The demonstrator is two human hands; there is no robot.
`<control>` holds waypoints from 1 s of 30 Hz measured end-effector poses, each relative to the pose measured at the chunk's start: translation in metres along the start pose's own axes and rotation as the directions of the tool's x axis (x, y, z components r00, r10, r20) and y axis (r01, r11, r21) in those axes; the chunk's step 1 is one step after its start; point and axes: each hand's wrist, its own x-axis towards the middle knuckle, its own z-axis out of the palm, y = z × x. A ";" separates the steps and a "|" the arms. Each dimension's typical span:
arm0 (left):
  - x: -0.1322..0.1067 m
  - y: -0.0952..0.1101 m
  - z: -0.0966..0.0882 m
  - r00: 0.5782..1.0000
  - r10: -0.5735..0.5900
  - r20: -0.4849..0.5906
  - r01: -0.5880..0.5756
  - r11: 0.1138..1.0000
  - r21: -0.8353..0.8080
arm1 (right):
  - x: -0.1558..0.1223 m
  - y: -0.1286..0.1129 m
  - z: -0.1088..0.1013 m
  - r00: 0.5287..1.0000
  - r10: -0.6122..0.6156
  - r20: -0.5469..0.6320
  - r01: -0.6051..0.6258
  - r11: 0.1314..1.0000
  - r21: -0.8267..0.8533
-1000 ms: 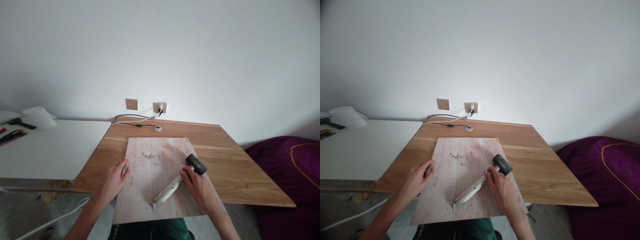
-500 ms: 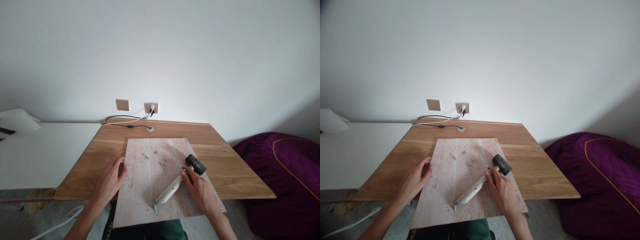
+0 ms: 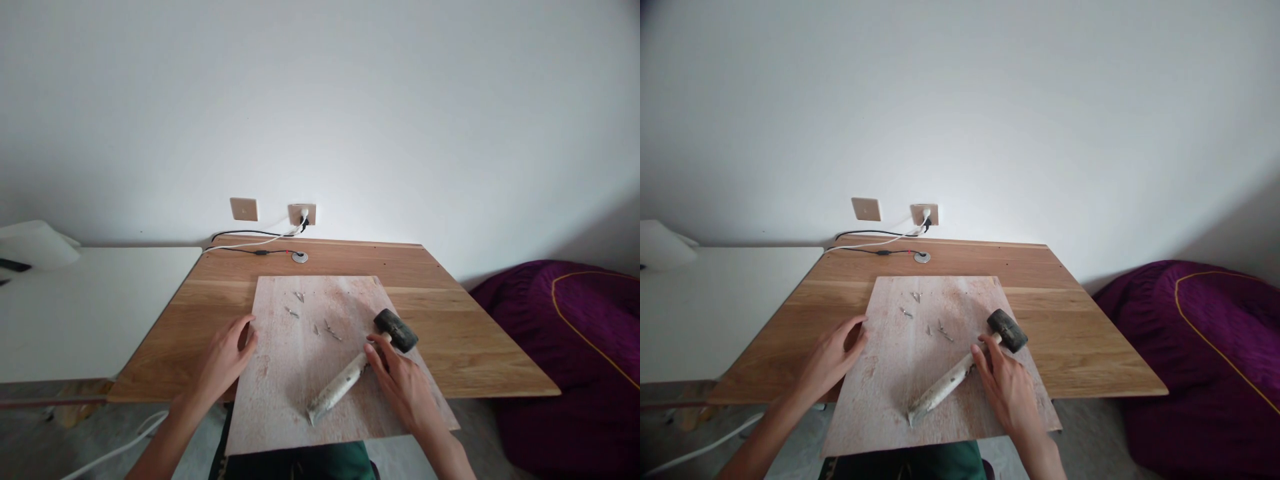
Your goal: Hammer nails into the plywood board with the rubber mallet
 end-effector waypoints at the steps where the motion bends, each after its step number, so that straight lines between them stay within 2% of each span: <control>1: 0.004 0.000 0.000 1.000 0.015 0.005 -0.015 1.000 0.020 | 0.000 0.001 0.000 1.000 0.002 0.001 -0.002 1.000 0.000; 5: 0.024 0.007 0.004 0.993 0.120 -0.021 -0.117 0.987 0.111 | 0.001 0.001 0.000 1.000 0.024 0.002 -0.024 1.000 0.019; 7: 0.036 0.016 0.007 0.979 0.202 0.003 -0.201 0.972 0.121 | 0.003 0.001 -0.001 0.999 0.045 0.007 -0.045 0.999 0.031; 10: 0.059 0.032 0.012 0.940 0.314 0.135 -0.325 0.943 0.068 | 0.003 0.000 -0.002 0.998 0.058 -0.013 -0.058 0.998 0.036; 12: 0.077 0.040 0.015 0.910 0.349 0.222 -0.362 0.932 0.019 | 0.003 -0.001 -0.002 0.998 0.059 -0.020 -0.058 0.998 0.034; 17: 0.122 0.046 0.027 0.871 0.381 0.311 -0.386 0.921 -0.049 | 0.003 -0.003 -0.001 0.998 0.070 -0.002 -0.070 0.996 0.046; 21: 0.141 0.043 0.037 0.818 0.436 0.375 -0.411 0.899 -0.150 | 0.005 -0.003 -0.001 0.997 0.069 -0.023 -0.067 0.995 0.077; 27: 0.148 0.036 0.045 0.836 0.386 0.390 -0.302 0.917 -0.261 | 0.008 -0.002 -0.002 0.997 0.052 -0.051 -0.047 0.995 0.093; 30: 0.154 0.040 0.049 0.851 0.348 0.392 -0.246 0.926 -0.288 | 0.009 -0.002 -0.001 0.996 0.063 -0.062 -0.057 0.994 0.092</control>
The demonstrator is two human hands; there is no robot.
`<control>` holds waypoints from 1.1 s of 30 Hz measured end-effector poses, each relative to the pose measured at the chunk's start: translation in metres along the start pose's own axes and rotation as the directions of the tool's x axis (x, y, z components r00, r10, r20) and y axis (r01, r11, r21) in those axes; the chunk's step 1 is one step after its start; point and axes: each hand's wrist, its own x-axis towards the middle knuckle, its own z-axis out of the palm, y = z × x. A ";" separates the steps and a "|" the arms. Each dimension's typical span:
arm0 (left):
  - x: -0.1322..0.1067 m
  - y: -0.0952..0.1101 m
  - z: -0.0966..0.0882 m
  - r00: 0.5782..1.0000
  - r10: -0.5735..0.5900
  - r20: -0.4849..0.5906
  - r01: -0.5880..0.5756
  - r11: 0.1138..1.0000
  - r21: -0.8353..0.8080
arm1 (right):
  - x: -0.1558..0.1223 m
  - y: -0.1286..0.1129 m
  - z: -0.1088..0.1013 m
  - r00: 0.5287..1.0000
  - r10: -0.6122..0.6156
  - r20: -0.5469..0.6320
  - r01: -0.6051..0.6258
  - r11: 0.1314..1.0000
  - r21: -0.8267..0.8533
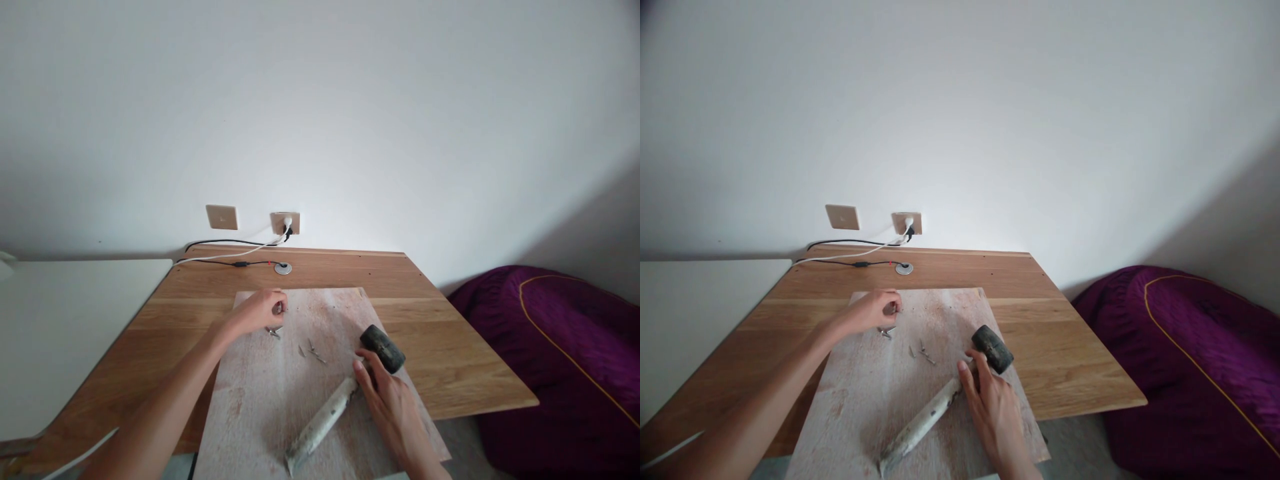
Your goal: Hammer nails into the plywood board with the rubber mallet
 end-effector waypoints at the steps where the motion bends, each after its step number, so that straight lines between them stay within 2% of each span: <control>1: 0.005 0.003 0.001 1.000 -0.012 0.000 0.012 1.000 -0.020 | 0.000 0.000 0.000 1.000 0.005 0.005 -0.005 1.000 -0.005; 5: 0.028 0.017 0.006 0.999 0.026 0.023 -0.024 0.994 -0.105 | 0.001 -0.002 -0.001 1.000 0.015 0.026 -0.014 1.000 -0.019; 8: 0.036 0.014 0.007 0.998 0.052 0.016 -0.049 0.986 -0.158 | 0.001 -0.002 -0.003 0.999 0.010 0.033 -0.010 1.000 -0.003; 11: 0.025 -0.008 0.003 0.998 -0.018 -0.068 0.003 0.975 -0.220 | 0.003 -0.001 -0.002 1.000 0.004 0.022 -0.005 1.000 0.005; 14: 0.002 -0.033 -0.006 0.989 -0.067 -0.130 0.024 0.953 -0.303 | 0.005 0.001 -0.001 1.000 0.023 0.011 -0.023 1.000 0.007; 16: -0.012 -0.042 -0.011 0.987 -0.070 -0.147 0.015 0.936 -0.351 | 0.006 0.001 0.000 0.999 0.048 0.017 -0.048 0.999 0.013; 19: -0.022 -0.045 -0.012 0.975 -0.092 -0.205 0.011 0.931 -0.365 | 0.007 0.000 0.000 0.999 0.049 0.015 -0.050 0.998 0.038; 22: -0.022 -0.041 -0.010 0.962 -0.112 -0.249 0.022 0.941 -0.338 | 0.006 -0.001 0.000 0.999 0.045 0.000 -0.045 0.998 0.046; 29: -0.032 -0.041 -0.009 0.969 -0.098 -0.229 0.038 0.967 -0.252 | 0.006 -0.001 0.000 0.997 0.076 -0.017 -0.076 0.997 0.014; 33: -0.037 -0.042 -0.003 0.965 -0.097 -0.245 0.025 0.959 -0.282 | 0.006 -0.001 0.002 0.998 0.061 -0.032 -0.061 0.998 -0.001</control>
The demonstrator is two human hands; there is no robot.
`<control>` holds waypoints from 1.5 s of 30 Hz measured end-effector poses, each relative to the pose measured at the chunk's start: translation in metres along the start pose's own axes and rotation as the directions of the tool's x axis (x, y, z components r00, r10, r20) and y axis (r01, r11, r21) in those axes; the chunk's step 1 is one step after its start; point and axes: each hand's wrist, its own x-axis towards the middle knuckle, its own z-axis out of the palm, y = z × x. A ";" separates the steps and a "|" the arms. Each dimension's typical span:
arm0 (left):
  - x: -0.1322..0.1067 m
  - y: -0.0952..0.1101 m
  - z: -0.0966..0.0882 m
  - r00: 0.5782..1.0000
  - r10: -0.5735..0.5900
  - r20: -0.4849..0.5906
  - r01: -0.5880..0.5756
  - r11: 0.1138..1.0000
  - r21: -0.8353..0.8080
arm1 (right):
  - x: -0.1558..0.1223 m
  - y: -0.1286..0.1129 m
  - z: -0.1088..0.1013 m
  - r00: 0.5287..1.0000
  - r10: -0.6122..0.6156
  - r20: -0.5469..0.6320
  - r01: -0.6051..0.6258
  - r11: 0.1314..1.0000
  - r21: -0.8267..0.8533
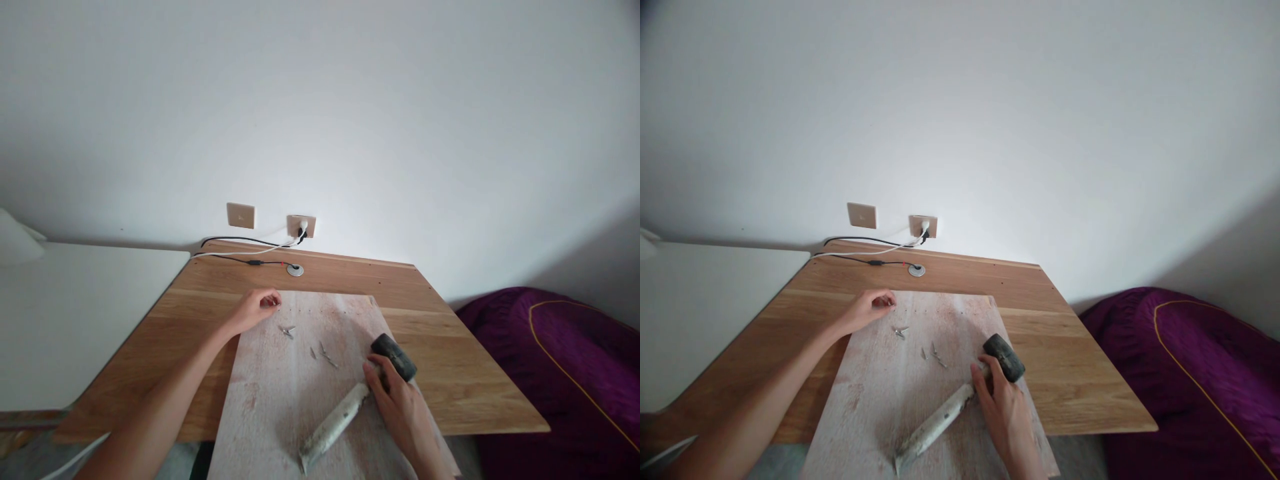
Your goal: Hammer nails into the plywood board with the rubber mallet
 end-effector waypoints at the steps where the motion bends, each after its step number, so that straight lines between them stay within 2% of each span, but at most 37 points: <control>1: 0.000 0.000 0.001 1.000 0.001 -0.005 -0.001 1.000 -0.007 | 0.000 0.000 0.001 1.000 0.001 -0.007 -0.001 1.000 -0.017; 6: 0.001 0.002 0.004 1.000 -0.001 -0.022 0.000 1.000 -0.021 | 0.001 0.000 0.005 0.997 0.047 -0.063 -0.051 0.997 -0.059; 8: 0.001 0.002 0.004 1.000 -0.001 -0.026 0.001 1.000 -0.026 | 0.003 0.005 0.003 0.996 0.072 -0.044 -0.072 0.997 0.013; 10: 0.000 0.001 0.004 1.000 -0.001 -0.029 0.000 0.999 -0.032 | 0.004 0.012 0.001 0.993 0.114 -0.018 -0.110 0.980 0.165; 12: 0.000 -0.001 0.005 1.000 0.003 -0.023 -0.004 0.999 -0.036 | 0.002 0.017 0.001 0.983 0.184 0.005 -0.171 0.903 0.393; 15: 0.000 -0.003 0.005 1.000 0.015 -0.016 -0.016 0.999 -0.042 | -0.003 0.017 0.003 0.958 0.281 0.058 -0.244 0.689 0.683; 17: -0.001 -0.004 0.005 1.000 0.022 -0.014 -0.022 0.999 -0.043 | -0.006 0.011 0.004 0.949 0.301 0.088 -0.260 0.595 0.761; 19: -0.001 -0.003 0.004 1.000 0.027 -0.008 -0.027 0.999 -0.037 | -0.004 0.002 -0.001 0.950 0.292 0.109 -0.264 0.568 0.779; 23: -0.002 -0.001 0.004 0.999 0.048 0.004 -0.048 0.999 -0.004 | 0.011 -0.026 -0.033 0.976 0.173 0.131 -0.214 0.655 0.725; 25: -0.001 -0.001 0.005 0.999 0.048 -0.002 -0.048 0.999 0.024 | 0.020 -0.044 -0.052 0.994 0.110 0.013 -0.087 0.697 0.712; 26: -0.001 -0.001 0.005 0.999 0.044 -0.009 -0.044 0.998 0.035 | 0.024 -0.053 -0.059 0.996 0.080 -0.044 -0.023 0.690 0.724; 28: -0.001 -0.001 0.007 0.999 0.037 -0.024 -0.036 0.998 0.044 | 0.031 -0.066 -0.066 0.997 0.016 -0.071 0.043 0.652 0.757; 30: -0.001 -0.001 0.008 0.999 0.039 -0.035 -0.038 0.999 0.039 | 0.038 -0.072 -0.062 0.998 -0.057 -0.038 0.066 0.661 0.748; 31: -0.001 -0.001 0.008 0.998 0.043 -0.037 -0.042 0.999 0.034 | 0.043 -0.073 -0.057 0.995 -0.095 -0.008 0.072 0.698 0.713; 34: -0.002 -0.001 0.008 0.998 0.052 -0.034 -0.051 0.998 0.024 | 0.059 -0.069 -0.038 0.969 -0.183 0.165 0.090 0.887 0.453; 36: -0.002 -0.002 0.009 0.998 0.047 -0.032 -0.046 0.999 0.020 | 0.070 -0.069 -0.027 0.936 -0.206 0.285 0.125 0.953 0.278; 45: -0.003 -0.004 0.011 0.999 0.021 -0.048 -0.019 0.999 0.031 | 0.101 -0.098 0.019 0.845 -0.247 0.474 0.259 0.965 0.041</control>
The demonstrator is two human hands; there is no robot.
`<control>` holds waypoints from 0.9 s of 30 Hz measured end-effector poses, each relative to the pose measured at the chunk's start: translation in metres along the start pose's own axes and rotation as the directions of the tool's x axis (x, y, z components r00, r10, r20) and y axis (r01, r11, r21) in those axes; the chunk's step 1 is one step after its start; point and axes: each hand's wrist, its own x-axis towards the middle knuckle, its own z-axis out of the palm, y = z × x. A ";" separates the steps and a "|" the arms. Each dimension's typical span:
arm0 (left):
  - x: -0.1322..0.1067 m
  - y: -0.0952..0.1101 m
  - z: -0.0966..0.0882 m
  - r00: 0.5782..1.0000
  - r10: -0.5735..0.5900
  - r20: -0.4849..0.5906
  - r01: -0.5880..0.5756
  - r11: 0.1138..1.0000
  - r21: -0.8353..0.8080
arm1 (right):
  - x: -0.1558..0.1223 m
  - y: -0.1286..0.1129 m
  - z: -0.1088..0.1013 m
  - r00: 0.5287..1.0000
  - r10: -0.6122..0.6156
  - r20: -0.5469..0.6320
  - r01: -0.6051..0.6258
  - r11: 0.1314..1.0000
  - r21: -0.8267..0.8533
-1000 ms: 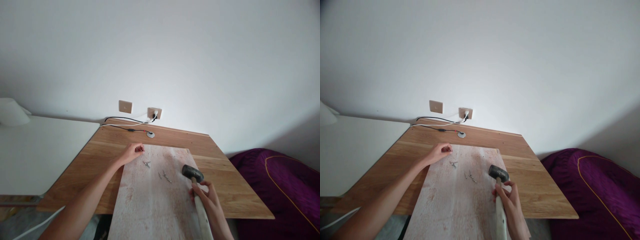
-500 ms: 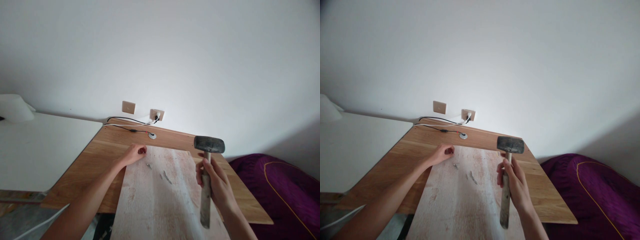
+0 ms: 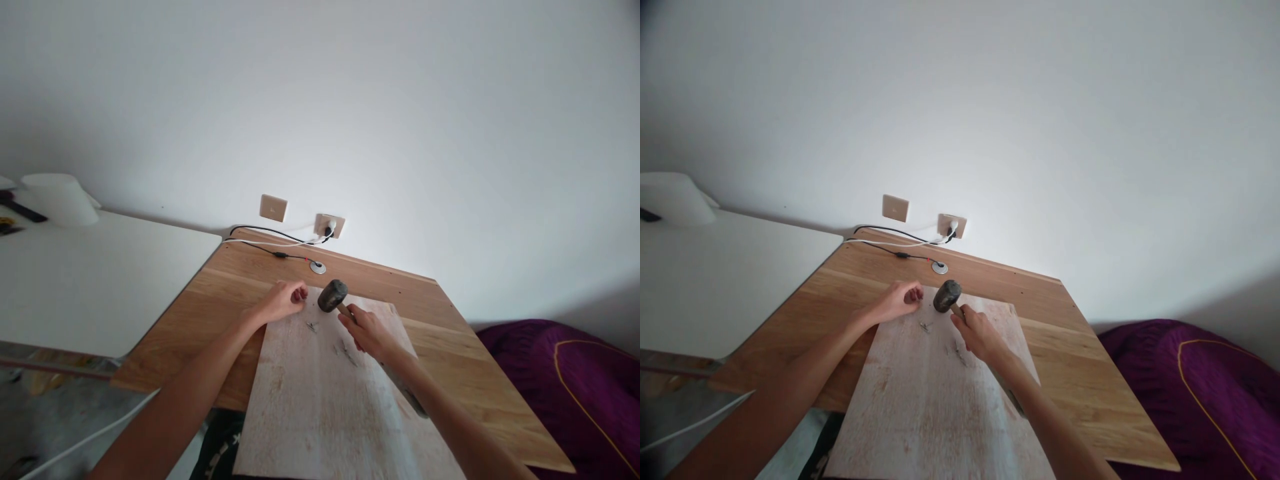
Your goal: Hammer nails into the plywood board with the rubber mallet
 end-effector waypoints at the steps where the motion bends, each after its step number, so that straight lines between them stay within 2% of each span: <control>1: 0.000 0.000 0.000 1.000 0.000 -0.007 0.000 1.000 0.000 | 0.002 0.000 0.002 1.000 0.001 0.009 -0.001 1.000 -0.018; 10: 0.000 0.001 0.001 1.000 -0.010 -0.002 0.010 1.000 -0.019 | -0.007 -0.002 0.008 0.992 0.023 0.122 -0.014 0.997 -0.071; 19: 0.001 -0.006 0.004 1.000 0.000 0.007 0.000 0.999 -0.045 | 0.005 -0.009 0.001 0.999 -0.021 0.046 0.029 0.982 -0.187; 27: 0.001 0.001 0.001 1.000 -0.001 0.011 0.001 1.000 -0.005 | 0.015 -0.012 0.002 0.997 -0.074 0.016 0.076 0.961 -0.265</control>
